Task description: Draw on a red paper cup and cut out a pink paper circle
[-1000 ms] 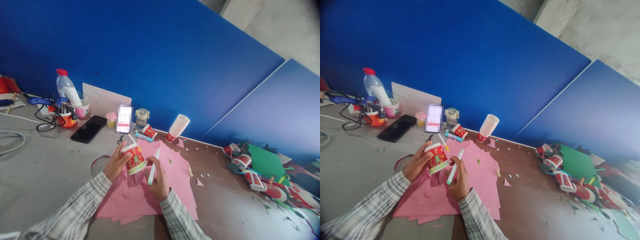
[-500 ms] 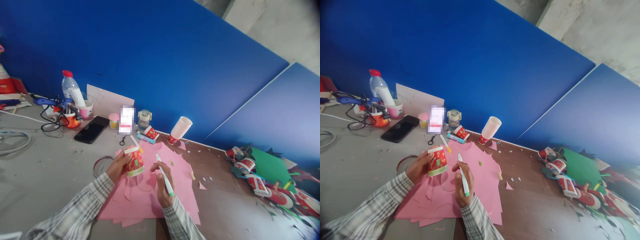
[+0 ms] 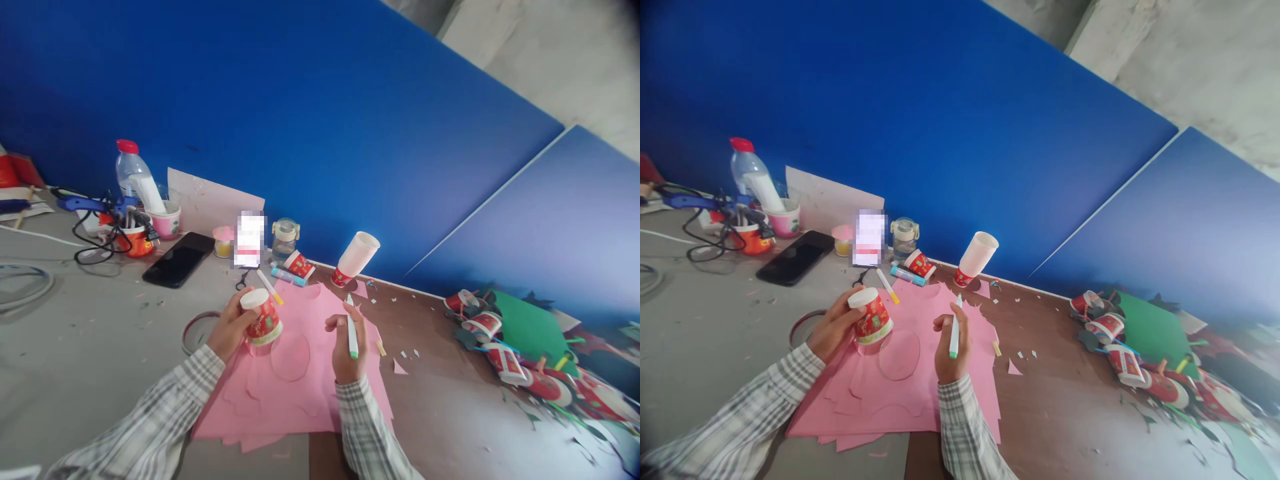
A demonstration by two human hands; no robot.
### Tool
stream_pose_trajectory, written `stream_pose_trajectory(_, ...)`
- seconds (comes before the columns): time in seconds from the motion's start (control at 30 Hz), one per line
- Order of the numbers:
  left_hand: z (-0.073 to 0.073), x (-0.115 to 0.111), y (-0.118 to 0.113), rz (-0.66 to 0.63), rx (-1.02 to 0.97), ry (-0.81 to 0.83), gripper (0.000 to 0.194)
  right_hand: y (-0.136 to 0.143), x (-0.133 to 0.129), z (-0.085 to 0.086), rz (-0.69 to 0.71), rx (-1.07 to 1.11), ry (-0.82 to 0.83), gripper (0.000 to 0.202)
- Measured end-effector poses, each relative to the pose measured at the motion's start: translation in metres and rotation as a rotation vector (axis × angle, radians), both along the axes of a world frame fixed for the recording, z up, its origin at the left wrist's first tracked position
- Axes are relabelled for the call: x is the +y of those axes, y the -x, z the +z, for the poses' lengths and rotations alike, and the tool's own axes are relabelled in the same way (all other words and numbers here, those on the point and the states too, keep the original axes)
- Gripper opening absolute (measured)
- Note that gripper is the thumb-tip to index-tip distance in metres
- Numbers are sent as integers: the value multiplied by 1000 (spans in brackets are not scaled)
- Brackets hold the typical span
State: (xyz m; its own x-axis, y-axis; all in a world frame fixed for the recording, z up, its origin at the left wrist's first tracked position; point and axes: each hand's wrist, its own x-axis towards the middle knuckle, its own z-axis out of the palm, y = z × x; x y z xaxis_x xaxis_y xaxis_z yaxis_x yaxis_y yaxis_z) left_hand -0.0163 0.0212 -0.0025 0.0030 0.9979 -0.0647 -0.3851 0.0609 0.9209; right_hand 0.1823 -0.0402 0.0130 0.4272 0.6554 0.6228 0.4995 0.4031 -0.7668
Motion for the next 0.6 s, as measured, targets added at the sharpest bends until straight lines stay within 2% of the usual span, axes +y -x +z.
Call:
stream_pose_trajectory(0.13,4,-2,3,25,113,-114,59,-3,3,5,39,-43,23,29)
stream_pose_trajectory(0.33,-4,-5,5,17,372,-246,55,1,29,14,201,-411,313,43)
stream_pose_trajectory(0.47,-3,-9,5,-10,493,-320,56,-24,40,18,149,-465,383,50)
stream_pose_trajectory(0.6,6,-16,4,71,655,-478,59,-61,29,10,7,-512,506,44)
